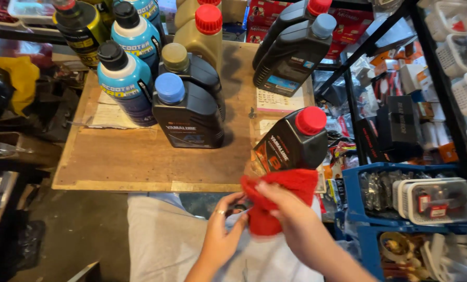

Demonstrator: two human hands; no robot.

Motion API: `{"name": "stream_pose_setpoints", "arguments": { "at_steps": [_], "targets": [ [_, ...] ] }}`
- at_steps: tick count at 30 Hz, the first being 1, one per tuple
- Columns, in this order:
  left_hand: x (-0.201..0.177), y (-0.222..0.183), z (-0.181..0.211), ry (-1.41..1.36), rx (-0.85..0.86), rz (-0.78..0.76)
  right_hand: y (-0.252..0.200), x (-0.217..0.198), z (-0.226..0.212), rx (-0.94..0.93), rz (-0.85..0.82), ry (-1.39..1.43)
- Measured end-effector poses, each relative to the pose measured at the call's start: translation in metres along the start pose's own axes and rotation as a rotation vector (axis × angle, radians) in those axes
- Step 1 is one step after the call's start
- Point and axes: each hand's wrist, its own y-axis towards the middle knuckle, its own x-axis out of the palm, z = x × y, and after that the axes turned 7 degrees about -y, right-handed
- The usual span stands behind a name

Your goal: Wipe down various oil and lubricant bottles using a red cloth at a workbench.

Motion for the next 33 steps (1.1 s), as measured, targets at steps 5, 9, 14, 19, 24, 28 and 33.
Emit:
{"name": "stream_pose_setpoints", "arguments": {
  "at_steps": [5, 9, 14, 19, 24, 28, 33],
  "targets": [
    [-0.005, 0.017, 0.008, -0.208, -0.016, -0.329, -0.029, -0.032, -0.013, 0.006, 0.287, 0.319],
    [0.002, 0.033, 0.041, -0.475, 0.006, -0.73, -0.037, -0.026, -0.021, -0.199, 0.067, 1.262],
    [0.035, 0.03, 0.005, -0.539, -0.178, -0.664, -0.07, -0.009, -0.023, -0.215, 0.156, 1.357],
    [0.044, 0.01, 0.004, -0.834, -0.326, -0.58, -0.073, -0.04, 0.018, -0.435, 0.047, 1.58],
    [0.002, 0.02, -0.031, -0.756, -0.333, -0.101, -0.078, -0.06, 0.039, -0.377, 0.308, 1.66],
    [-0.011, 0.047, 0.044, -0.426, -0.294, -0.024, -0.082, -0.047, 0.05, -0.417, 0.253, 1.655],
    [-0.002, 0.064, 0.09, -0.23, -0.172, -0.068, -0.087, -0.053, 0.064, -0.283, 0.044, 1.411]
  ]
}}
